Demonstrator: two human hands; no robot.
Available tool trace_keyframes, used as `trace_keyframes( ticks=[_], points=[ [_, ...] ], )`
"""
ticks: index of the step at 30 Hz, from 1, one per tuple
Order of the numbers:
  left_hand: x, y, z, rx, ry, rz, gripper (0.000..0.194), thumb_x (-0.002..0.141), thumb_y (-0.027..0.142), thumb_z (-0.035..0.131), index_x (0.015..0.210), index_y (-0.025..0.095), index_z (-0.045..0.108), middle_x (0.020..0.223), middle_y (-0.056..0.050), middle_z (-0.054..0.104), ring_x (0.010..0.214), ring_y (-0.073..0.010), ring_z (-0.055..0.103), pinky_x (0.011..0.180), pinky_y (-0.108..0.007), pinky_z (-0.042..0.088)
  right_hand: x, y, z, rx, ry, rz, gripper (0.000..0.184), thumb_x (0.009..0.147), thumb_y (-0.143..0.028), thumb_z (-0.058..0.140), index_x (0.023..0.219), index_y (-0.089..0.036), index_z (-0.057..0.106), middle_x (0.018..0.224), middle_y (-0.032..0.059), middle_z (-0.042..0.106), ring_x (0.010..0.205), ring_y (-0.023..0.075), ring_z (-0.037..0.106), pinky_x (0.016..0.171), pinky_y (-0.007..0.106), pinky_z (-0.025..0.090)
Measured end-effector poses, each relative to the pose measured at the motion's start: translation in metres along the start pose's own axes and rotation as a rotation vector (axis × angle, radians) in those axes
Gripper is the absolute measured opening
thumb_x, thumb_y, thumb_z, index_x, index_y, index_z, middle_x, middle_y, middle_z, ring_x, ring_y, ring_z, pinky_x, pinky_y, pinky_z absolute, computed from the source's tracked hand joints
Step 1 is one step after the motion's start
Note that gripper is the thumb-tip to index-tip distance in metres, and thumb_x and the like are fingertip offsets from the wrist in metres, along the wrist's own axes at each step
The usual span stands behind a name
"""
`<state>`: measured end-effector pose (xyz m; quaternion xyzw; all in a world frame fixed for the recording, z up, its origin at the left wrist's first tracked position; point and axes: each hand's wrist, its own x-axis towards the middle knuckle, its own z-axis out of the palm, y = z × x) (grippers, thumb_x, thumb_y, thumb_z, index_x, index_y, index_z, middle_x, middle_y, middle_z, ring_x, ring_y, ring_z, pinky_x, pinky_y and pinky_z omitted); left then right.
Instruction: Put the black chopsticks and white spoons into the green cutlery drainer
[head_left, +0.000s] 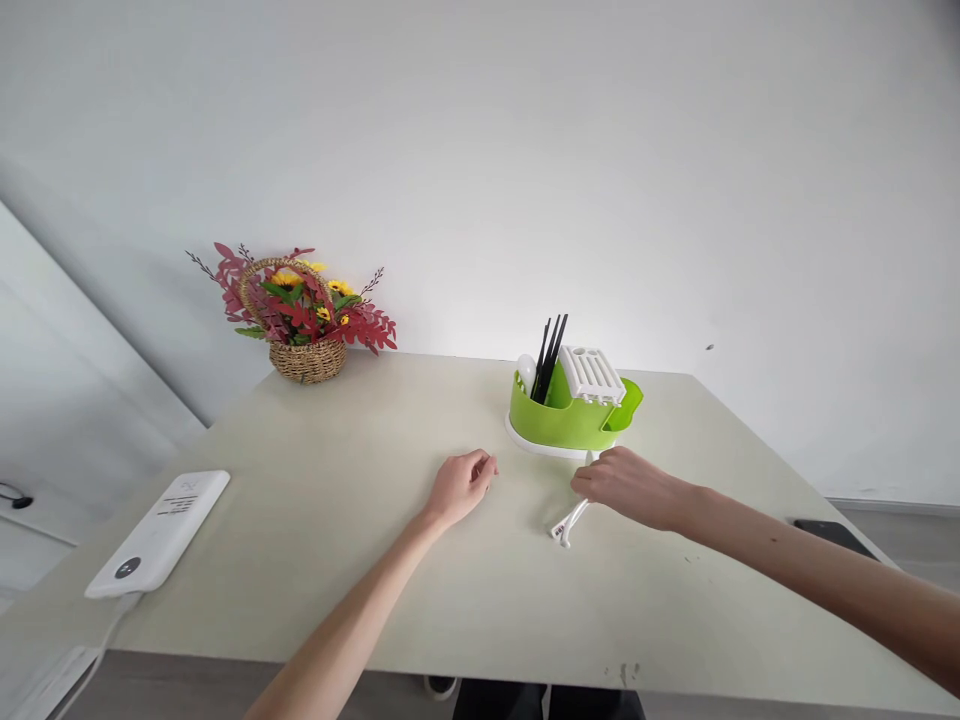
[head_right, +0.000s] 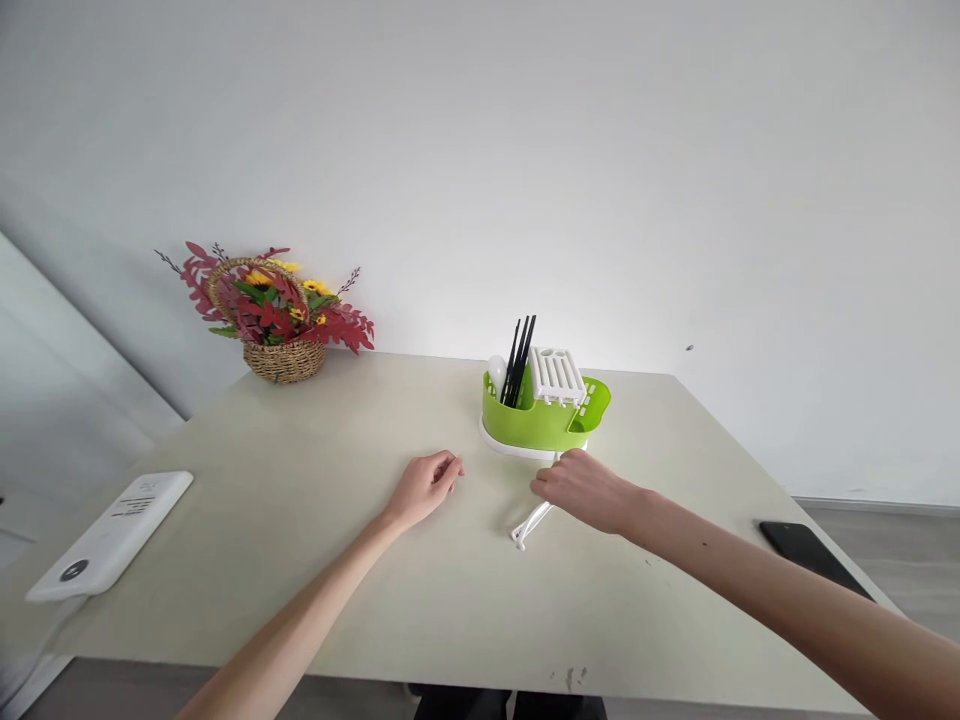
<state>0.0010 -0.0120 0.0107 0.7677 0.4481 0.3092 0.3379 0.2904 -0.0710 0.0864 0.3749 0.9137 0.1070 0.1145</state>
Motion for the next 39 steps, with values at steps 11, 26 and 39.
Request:
trace_keyframes(
  ticks=[11, 26, 39],
  points=[
    [0.0, -0.002, 0.001, -0.006, 0.009, 0.014, 0.046, 0.104, 0.054, 0.046, 0.079, 0.022, 0.066, 0.061, 0.001, 0.064, 0.054, -0.0139, 0.055, 0.057, -0.025, 0.039, 0.015, -0.014, -0.092, 0.46, 0.259, 0.38, 0.015, 0.106, -0.036, 0.051, 0.094, -0.028, 0.056, 0.064, -0.0028, 0.067, 0.054, 0.0176, 0.061, 0.051, 0.028, 0.025],
    [-0.007, 0.015, -0.003, -0.334, -0.112, -0.03, 0.045, 0.103, 0.058, 0.048, 0.088, 0.019, 0.064, 0.067, 0.002, 0.06, 0.052, -0.0104, 0.053, 0.053, -0.024, 0.041, 0.057, -0.037, -0.084, 2.175, 0.448, 0.603, 0.027, 0.106, -0.036, 0.062, 0.088, -0.016, 0.069, 0.123, 0.0147, 0.078, 0.091, 0.015, 0.077, 0.078, 0.022, 0.062],
    [-0.006, 0.109, -0.032, -0.523, -0.092, -0.048, 0.047, 0.101, 0.065, 0.052, 0.094, 0.018, 0.059, 0.073, 0.001, 0.063, 0.048, -0.0104, 0.059, 0.042, -0.022, 0.033, 0.064, -0.029, -0.064, 2.344, 0.454, 0.567, 0.028, 0.096, -0.044, 0.074, 0.093, -0.017, 0.078, 0.053, -0.0059, 0.051, 0.051, 0.0087, 0.04, 0.051, 0.019, 0.047]
  ],
)
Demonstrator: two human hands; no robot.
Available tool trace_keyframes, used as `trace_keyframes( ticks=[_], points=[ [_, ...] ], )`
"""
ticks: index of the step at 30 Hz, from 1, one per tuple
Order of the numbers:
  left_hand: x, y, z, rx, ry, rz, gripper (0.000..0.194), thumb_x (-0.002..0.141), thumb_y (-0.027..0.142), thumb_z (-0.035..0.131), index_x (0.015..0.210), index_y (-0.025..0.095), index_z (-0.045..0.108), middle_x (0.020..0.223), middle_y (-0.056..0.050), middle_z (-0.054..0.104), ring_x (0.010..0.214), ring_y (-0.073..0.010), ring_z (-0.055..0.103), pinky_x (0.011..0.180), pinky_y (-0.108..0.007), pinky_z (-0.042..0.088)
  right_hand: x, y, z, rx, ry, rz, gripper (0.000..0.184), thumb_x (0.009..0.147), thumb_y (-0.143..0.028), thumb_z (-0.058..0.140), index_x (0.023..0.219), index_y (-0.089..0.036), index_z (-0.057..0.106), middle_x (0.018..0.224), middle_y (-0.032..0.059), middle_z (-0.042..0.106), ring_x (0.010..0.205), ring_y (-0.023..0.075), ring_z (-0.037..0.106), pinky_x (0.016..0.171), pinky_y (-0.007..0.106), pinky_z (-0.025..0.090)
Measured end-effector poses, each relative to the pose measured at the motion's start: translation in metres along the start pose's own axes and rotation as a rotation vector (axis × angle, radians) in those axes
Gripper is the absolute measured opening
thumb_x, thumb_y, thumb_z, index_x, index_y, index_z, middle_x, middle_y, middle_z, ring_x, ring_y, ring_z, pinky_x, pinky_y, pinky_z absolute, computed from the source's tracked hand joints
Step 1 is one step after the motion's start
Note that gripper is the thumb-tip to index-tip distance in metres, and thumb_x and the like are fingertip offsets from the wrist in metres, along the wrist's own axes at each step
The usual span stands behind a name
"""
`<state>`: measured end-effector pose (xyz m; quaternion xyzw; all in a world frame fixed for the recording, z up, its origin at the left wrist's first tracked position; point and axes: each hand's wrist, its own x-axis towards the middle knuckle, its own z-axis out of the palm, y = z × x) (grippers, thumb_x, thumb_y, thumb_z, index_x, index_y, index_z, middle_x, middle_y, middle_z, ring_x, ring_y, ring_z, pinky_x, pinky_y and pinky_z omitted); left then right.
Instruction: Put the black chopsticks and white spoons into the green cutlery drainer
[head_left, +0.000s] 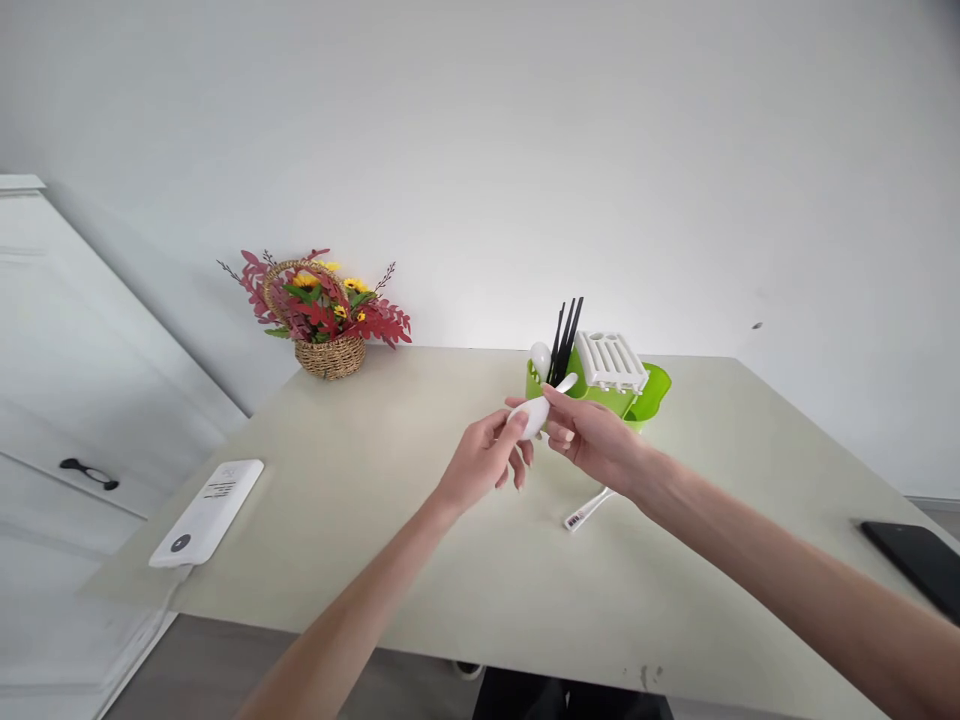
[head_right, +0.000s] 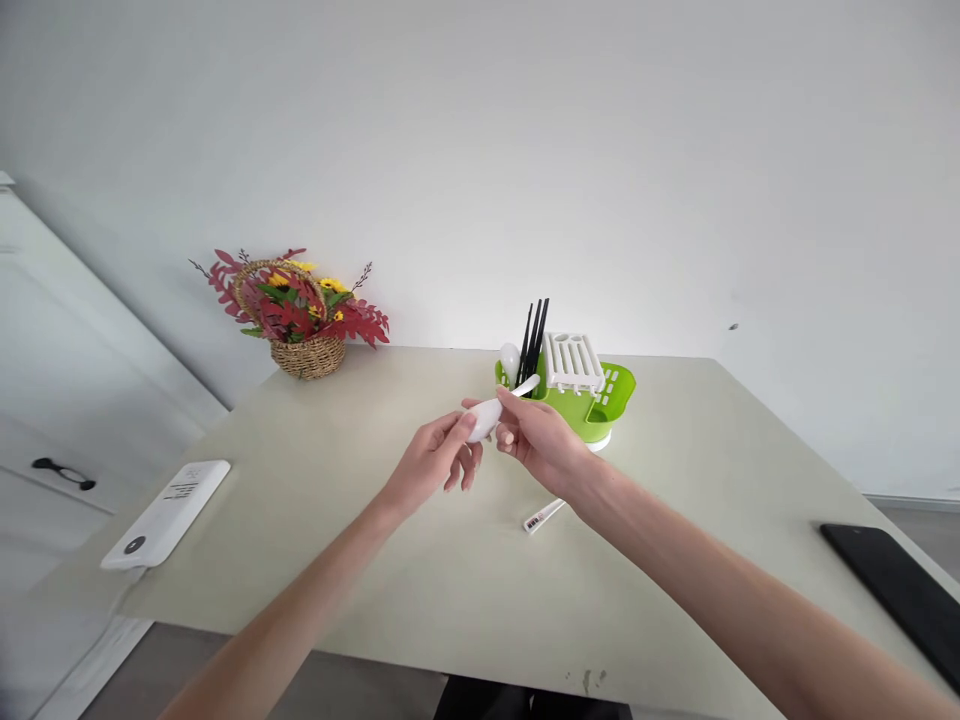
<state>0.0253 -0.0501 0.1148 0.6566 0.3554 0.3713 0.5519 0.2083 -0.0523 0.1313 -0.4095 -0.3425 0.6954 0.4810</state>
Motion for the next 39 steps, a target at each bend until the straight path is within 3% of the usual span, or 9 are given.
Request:
trace_keyframes(
  ticks=[3, 5, 7, 12, 17, 20, 29, 33, 39],
  points=[
    [0.012, 0.013, -0.004, -0.011, 0.079, 0.026, 0.048, 0.1, 0.063, 0.052, 0.085, 0.018, 0.058, 0.066, 0.002, 0.057, 0.046, -0.0099, 0.054, 0.042, -0.022, 0.036, -0.019, -0.003, -0.007, -0.094, 0.037, -0.002, 0.022, 0.094, -0.043, 0.076, 0.097, -0.021, 0.075, 0.095, 0.0031, 0.078, 0.053, 0.0083, 0.046, 0.055, 0.024, 0.052],
    [0.024, 0.022, -0.01, 0.028, 0.111, 0.029, 0.048, 0.1, 0.062, 0.054, 0.081, 0.018, 0.059, 0.061, 0.003, 0.052, 0.043, -0.0089, 0.049, 0.044, -0.023, 0.038, -0.035, -0.001, -0.02, -0.159, 0.058, 0.008, 0.02, 0.093, -0.042, 0.077, 0.102, -0.024, 0.074, 0.127, 0.0061, 0.076, 0.058, 0.0094, 0.051, 0.063, 0.027, 0.056],
    [0.038, 0.029, -0.018, 0.072, 0.127, 0.017, 0.046, 0.1, 0.059, 0.056, 0.082, 0.018, 0.062, 0.058, 0.005, 0.048, 0.042, -0.0087, 0.048, 0.045, -0.023, 0.039, -0.052, 0.005, -0.04, -0.188, 0.074, 0.027, 0.022, 0.091, -0.042, 0.079, 0.104, -0.025, 0.073, 0.138, 0.0065, 0.071, 0.063, 0.0111, 0.055, 0.071, 0.03, 0.058],
    [0.065, 0.041, -0.03, 0.134, 0.142, -0.031, 0.046, 0.099, 0.058, 0.057, 0.084, 0.016, 0.068, 0.054, 0.007, 0.04, 0.044, -0.0102, 0.049, 0.048, -0.024, 0.04, -0.091, 0.028, -0.111, -0.249, 0.139, 0.076, 0.032, 0.09, -0.049, 0.078, 0.111, -0.026, 0.07, 0.131, 0.0061, 0.075, 0.068, 0.0124, 0.055, 0.075, 0.032, 0.056],
    [0.083, 0.049, -0.032, 0.233, 0.002, -0.122, 0.045, 0.098, 0.056, 0.058, 0.085, 0.015, 0.069, 0.053, 0.007, 0.04, 0.046, -0.0106, 0.051, 0.052, -0.025, 0.042, -0.116, 0.047, -0.18, -0.27, 0.273, 0.052, 0.047, 0.086, -0.059, 0.079, 0.115, -0.024, 0.068, 0.12, 0.0081, 0.077, 0.069, 0.013, 0.054, 0.072, 0.032, 0.053],
    [0.096, 0.049, -0.03, 0.287, -0.057, -0.18, 0.043, 0.097, 0.055, 0.06, 0.082, 0.015, 0.068, 0.053, 0.007, 0.039, 0.048, -0.0118, 0.053, 0.056, -0.026, 0.045, -0.119, 0.056, -0.205, -0.268, 0.312, 0.027, 0.047, 0.085, -0.06, 0.079, 0.114, -0.024, 0.067, 0.116, 0.0074, 0.076, 0.071, 0.0139, 0.056, 0.073, 0.032, 0.053],
    [0.133, 0.035, -0.036, 0.416, -0.15, -0.288, 0.042, 0.089, 0.058, 0.066, 0.078, 0.017, 0.068, 0.047, 0.009, 0.033, 0.051, -0.0151, 0.056, 0.06, -0.028, 0.047, -0.1, 0.077, -0.212, -0.385, 0.347, -0.123, 0.05, 0.086, -0.07, 0.069, 0.104, -0.024, 0.063, 0.098, 0.006, 0.073, 0.067, 0.0151, 0.06, 0.059, 0.03, 0.05],
    [0.144, 0.03, -0.038, 0.488, -0.088, -0.317, 0.043, 0.089, 0.059, 0.066, 0.076, 0.018, 0.064, 0.045, 0.009, 0.034, 0.05, -0.015, 0.055, 0.058, -0.027, 0.048, -0.088, 0.093, -0.207, -0.589, 0.379, -0.175, 0.045, 0.09, -0.068, 0.057, 0.103, -0.025, 0.058, 0.087, 0.0036, 0.073, 0.057, 0.0158, 0.059, 0.05, 0.029, 0.042],
    [0.159, 0.01, -0.034, 0.562, 0.064, -0.238, 0.048, 0.091, 0.063, 0.064, 0.072, 0.02, 0.058, 0.049, 0.004, 0.047, 0.05, -0.0154, 0.057, 0.054, -0.027, 0.047, -0.082, 0.101, -0.199, -0.745, 0.442, -0.194, 0.023, 0.092, -0.048, 0.056, 0.103, -0.027, 0.058, 0.081, -0.0015, 0.075, 0.051, 0.0142, 0.056, 0.062, 0.032, 0.046]
  ],
)
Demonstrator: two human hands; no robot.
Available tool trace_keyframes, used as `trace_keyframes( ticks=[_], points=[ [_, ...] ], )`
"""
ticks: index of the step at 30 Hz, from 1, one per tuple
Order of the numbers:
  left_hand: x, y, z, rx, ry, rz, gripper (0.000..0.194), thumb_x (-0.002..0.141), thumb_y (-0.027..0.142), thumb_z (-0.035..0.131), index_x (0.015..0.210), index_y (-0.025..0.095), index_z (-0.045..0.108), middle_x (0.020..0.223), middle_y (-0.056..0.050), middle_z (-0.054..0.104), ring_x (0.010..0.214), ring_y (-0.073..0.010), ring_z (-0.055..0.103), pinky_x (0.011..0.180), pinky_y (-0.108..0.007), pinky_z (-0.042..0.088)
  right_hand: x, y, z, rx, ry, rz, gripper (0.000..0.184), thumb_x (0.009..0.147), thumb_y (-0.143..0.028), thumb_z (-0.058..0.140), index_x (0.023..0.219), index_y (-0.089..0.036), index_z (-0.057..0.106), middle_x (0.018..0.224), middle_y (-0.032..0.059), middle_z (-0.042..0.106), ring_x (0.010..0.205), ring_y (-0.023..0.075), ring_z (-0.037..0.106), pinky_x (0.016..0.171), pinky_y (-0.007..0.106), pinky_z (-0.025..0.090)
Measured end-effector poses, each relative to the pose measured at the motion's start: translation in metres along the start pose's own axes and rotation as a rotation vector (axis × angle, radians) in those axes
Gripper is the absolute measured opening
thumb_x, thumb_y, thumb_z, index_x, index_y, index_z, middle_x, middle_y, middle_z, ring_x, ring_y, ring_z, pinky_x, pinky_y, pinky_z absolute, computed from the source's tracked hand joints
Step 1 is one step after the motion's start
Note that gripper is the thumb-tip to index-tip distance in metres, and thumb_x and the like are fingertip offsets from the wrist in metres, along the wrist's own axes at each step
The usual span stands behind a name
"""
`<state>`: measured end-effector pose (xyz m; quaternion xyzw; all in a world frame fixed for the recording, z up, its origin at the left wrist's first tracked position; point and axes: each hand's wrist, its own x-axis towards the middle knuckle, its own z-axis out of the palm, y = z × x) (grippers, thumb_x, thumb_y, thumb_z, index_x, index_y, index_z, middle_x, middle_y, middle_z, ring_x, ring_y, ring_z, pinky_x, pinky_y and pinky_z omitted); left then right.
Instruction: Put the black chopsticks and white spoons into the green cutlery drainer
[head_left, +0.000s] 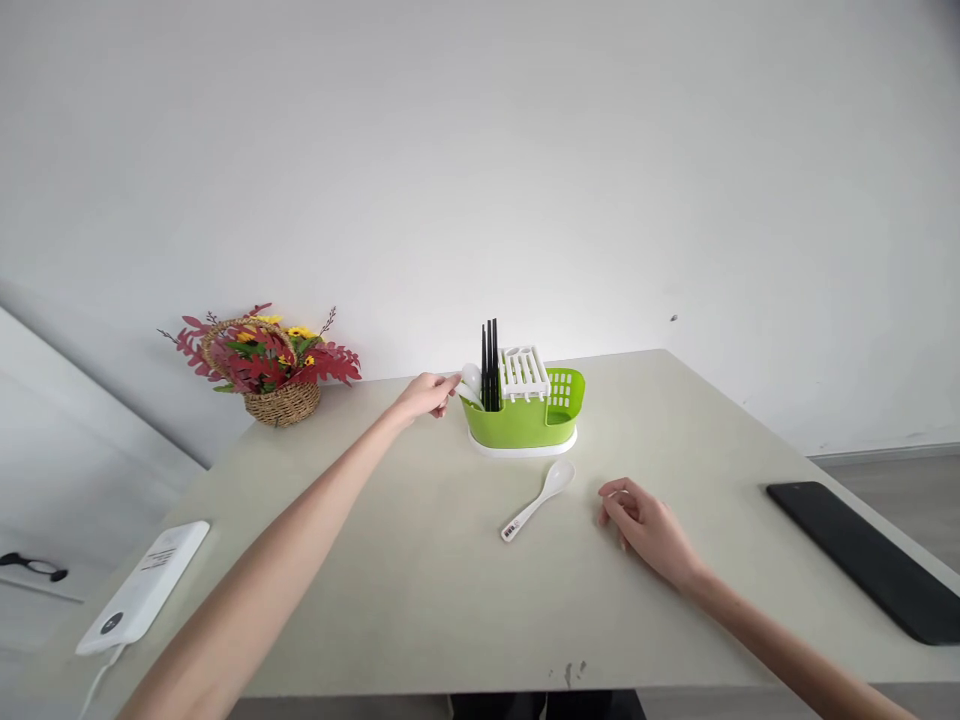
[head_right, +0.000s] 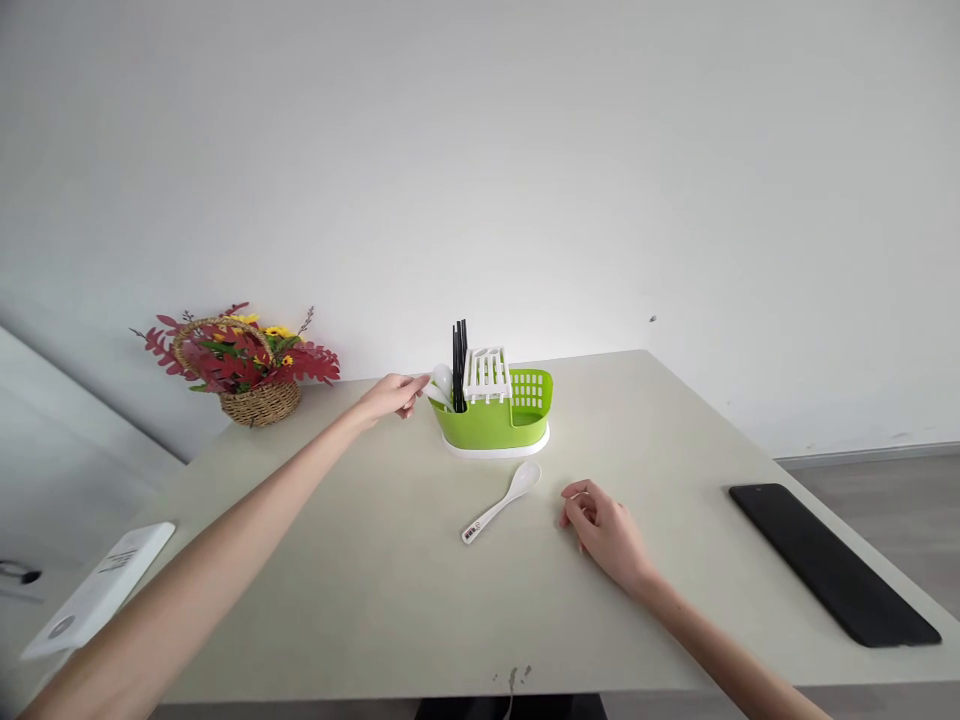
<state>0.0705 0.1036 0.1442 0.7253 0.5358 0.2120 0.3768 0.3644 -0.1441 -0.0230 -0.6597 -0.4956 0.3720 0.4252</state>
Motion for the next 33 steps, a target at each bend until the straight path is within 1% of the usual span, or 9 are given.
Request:
trace_keyframes(
  ticks=[4, 7, 10, 14, 17, 19, 23, 27, 33],
  points=[
    [0.009, -0.013, 0.005, 0.009, 0.097, 0.015, 0.052, 0.09, 0.07, 0.061, 0.075, 0.02, 0.059, 0.051, 0.003, 0.051, 0.049, -0.0158, 0.059, 0.053, -0.026, 0.048, 0.001, -0.004, 0.0, -0.044, 0.016, 0.009, 0.02, 0.092, -0.044, 0.054, 0.103, -0.028, 0.058, 0.082, -0.0026, 0.076, 0.049, 0.0144, 0.055, 0.061, 0.032, 0.046],
    [0.012, -0.03, 0.004, -0.012, 0.216, 0.002, 0.053, 0.093, 0.071, 0.053, 0.076, 0.022, 0.06, 0.052, 0.003, 0.052, 0.048, -0.0154, 0.058, 0.053, -0.026, 0.047, 0.0, -0.005, 0.001, -0.06, 0.026, 0.018, 0.021, 0.092, -0.045, 0.054, 0.103, -0.028, 0.058, 0.081, -0.0031, 0.076, 0.049, 0.0144, 0.055, 0.06, 0.032, 0.046],
    [0.009, -0.058, 0.003, -0.025, 0.318, -0.029, 0.052, 0.096, 0.068, 0.044, 0.074, 0.023, 0.058, 0.052, 0.003, 0.053, 0.046, -0.0152, 0.055, 0.052, -0.026, 0.045, 0.0, -0.007, 0.001, -0.064, 0.045, 0.031, 0.024, 0.093, -0.048, 0.053, 0.105, -0.028, 0.057, 0.082, -0.0033, 0.076, 0.048, 0.014, 0.055, 0.059, 0.031, 0.046],
    [-0.008, -0.104, 0.011, 0.001, 0.362, -0.063, 0.047, 0.096, 0.06, 0.044, 0.07, 0.024, 0.056, 0.048, 0.003, 0.05, 0.042, -0.0158, 0.051, 0.052, -0.027, 0.042, 0.005, -0.01, 0.002, -0.058, 0.064, 0.04, 0.036, 0.096, -0.06, 0.05, 0.111, -0.028, 0.057, 0.081, -0.0036, 0.075, 0.043, 0.0133, 0.053, 0.058, 0.032, 0.048],
    [-0.022, -0.132, 0.02, 0.007, 0.39, -0.028, 0.044, 0.095, 0.059, 0.043, 0.071, 0.025, 0.054, 0.05, 0.003, 0.049, 0.045, -0.016, 0.049, 0.052, -0.027, 0.039, 0.012, -0.013, 0.003, -0.055, 0.058, 0.047, 0.048, 0.095, -0.07, 0.048, 0.113, -0.027, 0.059, 0.077, -0.0029, 0.074, 0.04, 0.0131, 0.052, 0.054, 0.032, 0.048],
    [-0.028, -0.143, 0.026, 0.011, 0.408, 0.012, 0.043, 0.095, 0.058, 0.042, 0.072, 0.025, 0.054, 0.052, 0.003, 0.049, 0.048, -0.0159, 0.047, 0.053, -0.026, 0.036, 0.018, -0.016, 0.004, -0.057, 0.043, 0.053, 0.054, 0.094, -0.075, 0.047, 0.113, -0.026, 0.061, 0.076, -0.002, 0.074, 0.039, 0.0129, 0.051, 0.05, 0.031, 0.045],
    [-0.03, -0.153, 0.032, 0.029, 0.414, 0.076, 0.043, 0.096, 0.058, 0.044, 0.071, 0.024, 0.055, 0.055, 0.003, 0.049, 0.052, -0.0155, 0.046, 0.056, -0.026, 0.034, 0.029, -0.023, 0.008, -0.072, -0.025, 0.059, 0.063, 0.092, -0.079, 0.047, 0.113, -0.023, 0.064, 0.071, -0.0014, 0.071, 0.036, 0.0124, 0.05, 0.043, 0.03, 0.041],
    [-0.029, -0.156, 0.034, 0.045, 0.413, 0.108, 0.044, 0.096, 0.057, 0.044, 0.07, 0.024, 0.055, 0.057, 0.003, 0.051, 0.054, -0.0156, 0.046, 0.059, -0.026, 0.034, 0.04, -0.029, 0.019, -0.091, -0.079, 0.065, 0.062, 0.092, -0.077, 0.049, 0.111, -0.021, 0.066, 0.068, -0.0024, 0.069, 0.035, 0.012, 0.048, 0.043, 0.029, 0.04],
    [-0.031, -0.16, 0.035, 0.043, 0.407, 0.13, 0.043, 0.098, 0.055, 0.044, 0.07, 0.024, 0.056, 0.055, 0.003, 0.049, 0.054, -0.0156, 0.045, 0.059, -0.026, 0.033, 0.05, -0.032, 0.044, -0.124, -0.035, 0.038, 0.05, 0.094, -0.07, 0.051, 0.1, -0.023, 0.068, 0.068, -0.0027, 0.072, 0.037, 0.0113, 0.049, 0.053, 0.031, 0.045]
  ],
)
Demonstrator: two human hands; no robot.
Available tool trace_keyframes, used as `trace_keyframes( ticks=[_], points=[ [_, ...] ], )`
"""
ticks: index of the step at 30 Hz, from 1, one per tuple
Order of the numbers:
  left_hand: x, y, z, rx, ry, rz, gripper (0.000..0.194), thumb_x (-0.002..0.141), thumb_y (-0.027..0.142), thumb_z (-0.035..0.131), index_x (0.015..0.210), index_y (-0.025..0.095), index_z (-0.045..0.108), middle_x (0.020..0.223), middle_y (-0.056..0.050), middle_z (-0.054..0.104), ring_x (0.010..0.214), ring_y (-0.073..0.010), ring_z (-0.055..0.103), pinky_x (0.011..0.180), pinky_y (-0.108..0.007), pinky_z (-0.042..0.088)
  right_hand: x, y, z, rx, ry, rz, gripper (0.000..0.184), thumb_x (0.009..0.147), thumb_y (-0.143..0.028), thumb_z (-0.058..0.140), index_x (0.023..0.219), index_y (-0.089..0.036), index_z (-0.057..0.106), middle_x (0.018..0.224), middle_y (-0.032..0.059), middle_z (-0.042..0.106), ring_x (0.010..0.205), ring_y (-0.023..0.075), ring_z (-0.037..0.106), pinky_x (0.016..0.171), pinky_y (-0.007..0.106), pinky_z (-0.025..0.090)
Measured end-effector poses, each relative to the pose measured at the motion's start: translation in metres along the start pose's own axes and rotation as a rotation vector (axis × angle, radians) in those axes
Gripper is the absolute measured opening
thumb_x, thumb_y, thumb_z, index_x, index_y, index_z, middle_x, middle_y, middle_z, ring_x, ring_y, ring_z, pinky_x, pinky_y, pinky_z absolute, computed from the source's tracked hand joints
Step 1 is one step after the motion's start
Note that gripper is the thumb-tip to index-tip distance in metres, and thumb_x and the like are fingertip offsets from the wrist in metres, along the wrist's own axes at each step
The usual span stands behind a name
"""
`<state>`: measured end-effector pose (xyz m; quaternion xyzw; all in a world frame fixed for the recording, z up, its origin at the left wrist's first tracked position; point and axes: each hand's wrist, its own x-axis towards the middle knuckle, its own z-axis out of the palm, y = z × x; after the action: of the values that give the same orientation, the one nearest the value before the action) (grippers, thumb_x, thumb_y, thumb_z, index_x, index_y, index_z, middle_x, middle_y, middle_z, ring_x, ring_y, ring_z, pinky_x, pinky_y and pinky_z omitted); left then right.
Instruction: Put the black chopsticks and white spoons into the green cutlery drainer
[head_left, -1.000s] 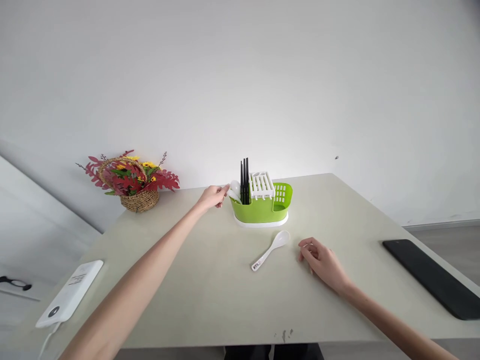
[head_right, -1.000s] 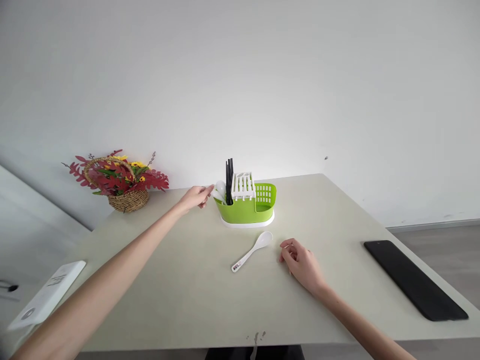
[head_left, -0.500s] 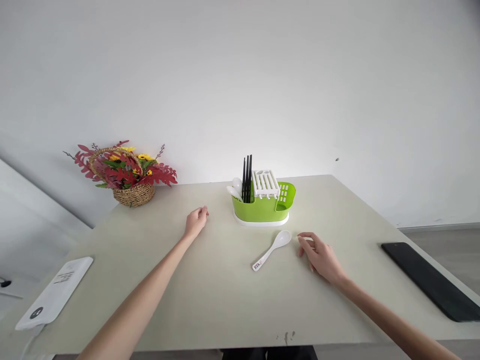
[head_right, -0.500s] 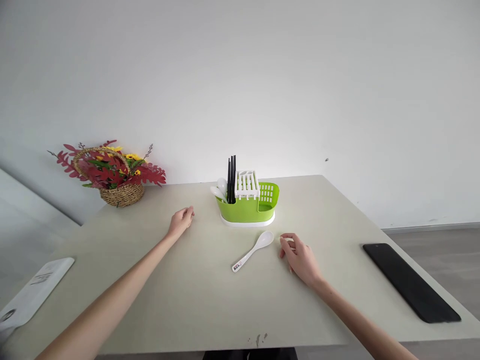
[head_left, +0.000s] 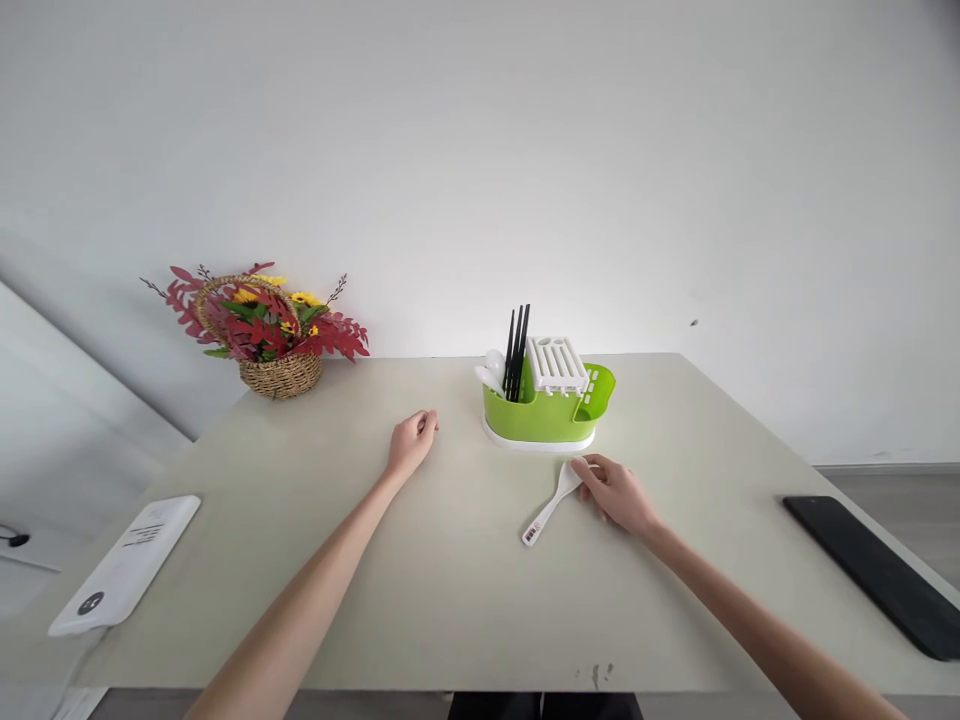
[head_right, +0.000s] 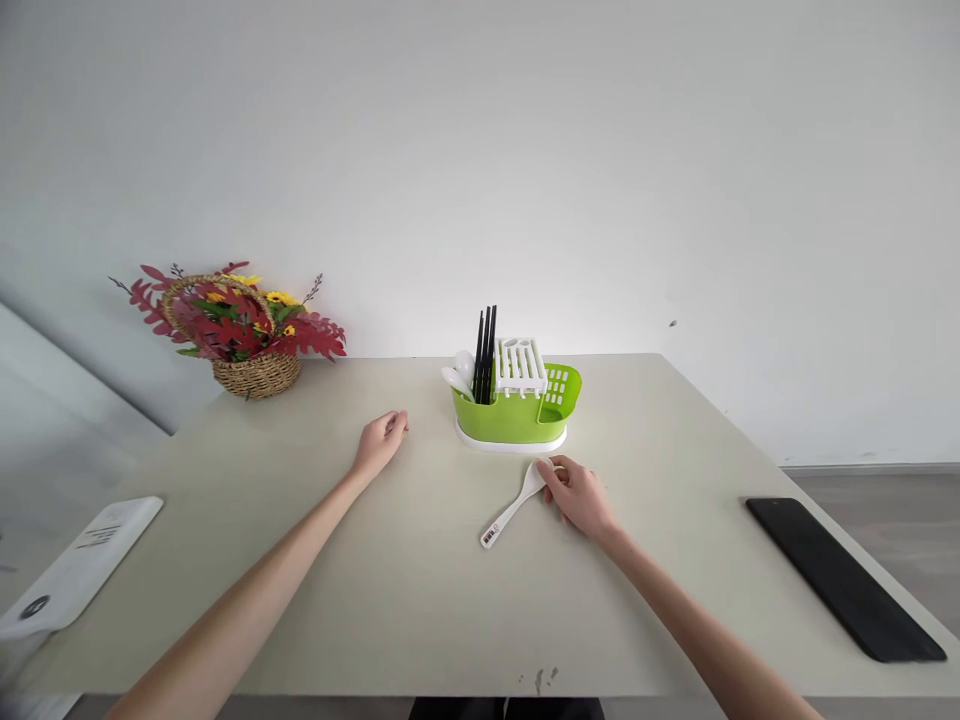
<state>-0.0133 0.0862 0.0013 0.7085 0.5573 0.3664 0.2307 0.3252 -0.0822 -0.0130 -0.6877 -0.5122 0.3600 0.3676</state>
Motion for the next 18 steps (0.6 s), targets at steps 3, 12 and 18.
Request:
trace_keyframes(
  ticks=[3, 12, 18],
  points=[
    [-0.001, 0.0, 0.0, -0.003, 0.004, 0.002, 0.043, 0.098, 0.054, 0.043, 0.07, 0.024, 0.056, 0.055, 0.003, 0.049, 0.054, -0.0158, 0.045, 0.059, -0.026, 0.033, -0.001, -0.003, 0.009, 0.006, 0.023, -0.025, 0.049, 0.093, -0.07, 0.052, 0.098, -0.024, 0.069, 0.069, -0.0022, 0.073, 0.039, 0.0121, 0.05, 0.054, 0.031, 0.045],
    [-0.006, 0.0, 0.0, -0.002, 0.005, 0.02, 0.043, 0.098, 0.052, 0.042, 0.068, 0.024, 0.055, 0.058, 0.002, 0.053, 0.056, -0.0163, 0.049, 0.061, -0.027, 0.033, -0.02, -0.02, 0.014, 0.16, 0.076, -0.128, 0.075, 0.085, -0.093, 0.045, 0.108, -0.023, 0.062, 0.091, 0.0081, 0.078, 0.048, 0.016, 0.06, 0.048, 0.031, 0.047],
    [-0.008, -0.001, 0.0, -0.017, -0.006, 0.014, 0.044, 0.099, 0.052, 0.041, 0.068, 0.024, 0.054, 0.055, 0.003, 0.049, 0.054, -0.0164, 0.047, 0.059, -0.027, 0.032, -0.037, -0.082, -0.001, -0.013, 0.232, -0.343, 0.054, 0.099, -0.076, 0.048, 0.113, -0.026, 0.064, 0.103, 0.0091, 0.081, 0.053, 0.0173, 0.069, 0.053, 0.03, 0.051]
  ],
)
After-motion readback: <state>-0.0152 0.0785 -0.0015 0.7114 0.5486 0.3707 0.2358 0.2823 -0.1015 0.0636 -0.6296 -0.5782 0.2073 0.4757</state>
